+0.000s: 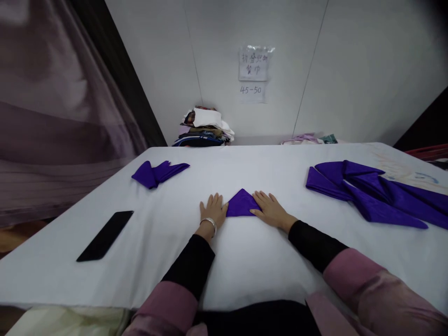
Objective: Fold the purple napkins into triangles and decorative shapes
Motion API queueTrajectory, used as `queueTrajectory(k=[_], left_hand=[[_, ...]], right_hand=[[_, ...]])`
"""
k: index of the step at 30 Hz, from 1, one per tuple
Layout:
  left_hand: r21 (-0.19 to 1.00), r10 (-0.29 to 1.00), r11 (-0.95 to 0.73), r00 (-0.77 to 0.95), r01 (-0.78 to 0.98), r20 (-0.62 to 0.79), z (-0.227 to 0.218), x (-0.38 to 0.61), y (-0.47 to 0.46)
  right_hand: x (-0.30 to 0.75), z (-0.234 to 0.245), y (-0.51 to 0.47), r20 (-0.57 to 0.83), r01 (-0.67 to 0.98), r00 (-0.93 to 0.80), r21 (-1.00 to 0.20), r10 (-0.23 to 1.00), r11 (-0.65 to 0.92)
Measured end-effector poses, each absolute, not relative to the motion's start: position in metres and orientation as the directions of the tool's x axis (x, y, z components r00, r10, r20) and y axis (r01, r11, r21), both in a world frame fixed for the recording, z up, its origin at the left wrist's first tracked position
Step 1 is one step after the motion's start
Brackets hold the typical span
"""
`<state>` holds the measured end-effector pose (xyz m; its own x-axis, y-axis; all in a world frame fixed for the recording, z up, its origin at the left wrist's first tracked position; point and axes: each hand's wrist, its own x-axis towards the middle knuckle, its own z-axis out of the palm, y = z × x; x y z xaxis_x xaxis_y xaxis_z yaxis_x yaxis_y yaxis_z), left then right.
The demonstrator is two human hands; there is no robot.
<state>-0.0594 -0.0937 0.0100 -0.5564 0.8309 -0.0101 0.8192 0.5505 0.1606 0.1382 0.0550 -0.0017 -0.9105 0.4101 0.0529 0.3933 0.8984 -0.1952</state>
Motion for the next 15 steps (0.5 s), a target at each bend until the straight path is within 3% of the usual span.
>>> queueTrajectory(k=[4,8,10,13,15], left_hand=[[0.160,0.803,0.585,-0.595,0.795,0.026,0.024,-0.046,-0.082],[0.140,0.925,0.320,-0.341,0.937,0.168,0.027,-0.019,-0.063],[0.154,0.960,0.236,-0.254,0.960,0.113,0.021,-0.011,-0.057],[0.187,0.957,0.280,-0.289,0.941,0.022,0.012,-0.008,-0.056],[0.183,0.955,0.284,-0.295,0.941,0.035,0.009,-0.009,-0.058]], right_hand=[[0.138,0.001,0.053,0.054,0.402,-0.906,-0.200,0.419,0.894],[0.138,0.004,0.051,0.051,0.414,-0.901,-0.195,0.431,0.889],[0.138,0.004,0.050,0.051,0.418,-0.899,-0.193,0.434,0.888],[0.139,-0.001,0.050,0.059,0.416,-0.900,-0.188,0.433,0.890],[0.140,-0.004,0.050,0.062,0.417,-0.899,-0.185,0.434,0.890]])
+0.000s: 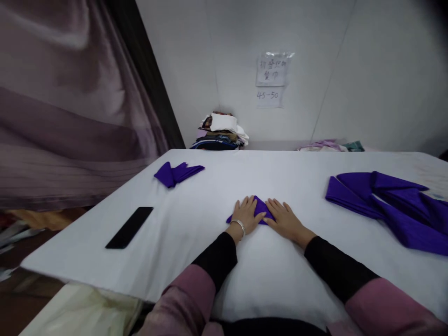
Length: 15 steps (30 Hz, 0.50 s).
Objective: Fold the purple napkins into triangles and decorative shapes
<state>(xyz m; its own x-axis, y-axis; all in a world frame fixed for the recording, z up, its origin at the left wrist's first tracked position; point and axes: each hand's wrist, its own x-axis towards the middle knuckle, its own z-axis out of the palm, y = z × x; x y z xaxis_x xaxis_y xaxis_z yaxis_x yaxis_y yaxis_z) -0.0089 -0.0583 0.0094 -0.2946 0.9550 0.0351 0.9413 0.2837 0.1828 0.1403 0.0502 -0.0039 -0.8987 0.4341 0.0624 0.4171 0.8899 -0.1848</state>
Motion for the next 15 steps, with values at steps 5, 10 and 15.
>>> queueTrajectory(k=[5,10,15], left_hand=[[0.171,0.957,0.276,-0.287,0.946,0.044,0.007,-0.008,-0.063],[0.143,0.960,0.268,-0.277,0.953,0.040,0.008,-0.006,-0.065],[0.127,0.976,0.199,-0.208,0.972,0.064,0.014,-0.004,-0.066]], right_hand=[[0.131,0.003,0.055,-0.070,0.481,-0.876,-0.226,0.478,0.847],[0.092,0.024,0.045,0.076,0.425,-0.885,-0.266,0.459,0.865],[0.069,0.006,0.036,0.078,0.310,-0.930,-0.361,0.359,0.880]])
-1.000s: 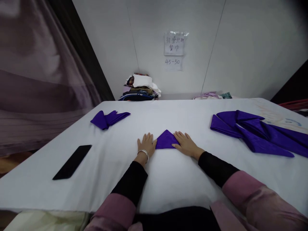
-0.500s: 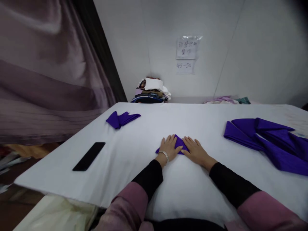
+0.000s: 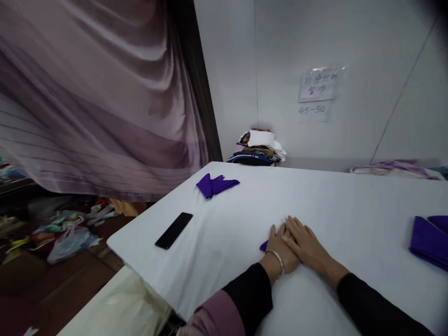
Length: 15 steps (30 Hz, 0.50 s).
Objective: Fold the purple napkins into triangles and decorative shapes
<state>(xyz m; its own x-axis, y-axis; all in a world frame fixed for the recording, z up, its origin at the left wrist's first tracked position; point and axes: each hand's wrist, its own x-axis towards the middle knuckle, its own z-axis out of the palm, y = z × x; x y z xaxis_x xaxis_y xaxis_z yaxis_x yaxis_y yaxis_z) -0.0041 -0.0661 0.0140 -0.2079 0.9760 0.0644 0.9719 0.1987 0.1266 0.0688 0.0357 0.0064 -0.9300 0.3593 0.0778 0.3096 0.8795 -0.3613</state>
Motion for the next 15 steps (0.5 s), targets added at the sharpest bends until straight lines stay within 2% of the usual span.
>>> queueTrajectory(k=[3,7,15], left_hand=[[0.126,0.981,0.184,-0.191,0.975,0.043,0.016,-0.005,-0.067],[0.174,0.981,0.175,-0.186,0.969,0.049,0.012,-0.007,-0.069],[0.268,0.966,0.226,-0.251,0.936,0.061,0.012,-0.005,-0.071]], right_hand=[[0.071,-0.007,0.039,0.085,0.265,-0.944,-0.384,0.320,0.884],[0.079,-0.015,0.045,0.127,0.218,-0.953,-0.342,0.275,0.914],[0.104,-0.030,0.057,0.114,0.268,-0.948,-0.227,0.298,0.936]])
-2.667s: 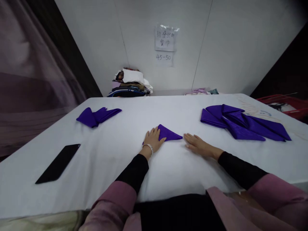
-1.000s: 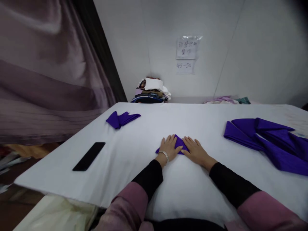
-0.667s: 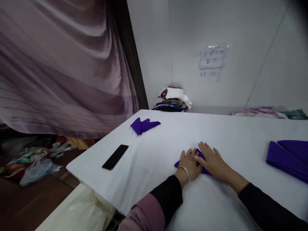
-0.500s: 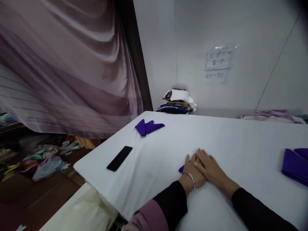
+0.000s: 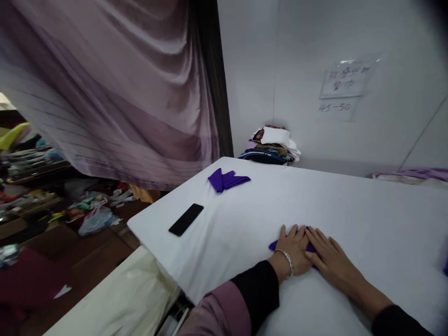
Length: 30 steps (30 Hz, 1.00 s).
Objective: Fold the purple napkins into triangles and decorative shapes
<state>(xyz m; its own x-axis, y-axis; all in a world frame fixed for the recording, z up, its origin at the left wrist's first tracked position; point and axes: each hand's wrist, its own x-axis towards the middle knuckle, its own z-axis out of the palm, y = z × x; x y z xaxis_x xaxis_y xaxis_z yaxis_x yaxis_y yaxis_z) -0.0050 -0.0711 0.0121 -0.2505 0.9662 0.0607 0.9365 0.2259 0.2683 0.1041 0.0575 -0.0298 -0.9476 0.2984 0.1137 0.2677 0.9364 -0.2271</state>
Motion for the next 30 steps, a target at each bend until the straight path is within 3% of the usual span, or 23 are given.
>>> queueTrajectory(k=[6,11,18,25,30], left_hand=[[0.304,0.957,0.257,-0.284,0.918,0.050,0.010,-0.005,-0.069],[0.250,0.905,0.409,-0.425,0.878,0.010,0.003,-0.019,-0.077],[0.139,0.815,0.578,-0.579,0.805,-0.037,0.005,-0.045,-0.094],[0.099,0.782,0.622,-0.621,0.777,-0.040,0.012,-0.061,-0.109],[0.050,0.759,0.640,-0.641,0.767,0.115,0.032,-0.051,-0.102]], right_hand=[[0.128,-0.044,0.069,0.186,0.249,-0.945,-0.115,0.268,0.961],[0.133,-0.047,0.073,0.193,0.259,-0.943,-0.083,0.271,0.962],[0.127,-0.024,0.058,0.094,0.309,-0.943,-0.107,0.319,0.945],[0.128,0.001,0.054,0.041,0.301,-0.949,-0.185,0.314,0.936],[0.129,0.006,0.053,0.025,0.296,-0.950,-0.241,0.311,0.924]])
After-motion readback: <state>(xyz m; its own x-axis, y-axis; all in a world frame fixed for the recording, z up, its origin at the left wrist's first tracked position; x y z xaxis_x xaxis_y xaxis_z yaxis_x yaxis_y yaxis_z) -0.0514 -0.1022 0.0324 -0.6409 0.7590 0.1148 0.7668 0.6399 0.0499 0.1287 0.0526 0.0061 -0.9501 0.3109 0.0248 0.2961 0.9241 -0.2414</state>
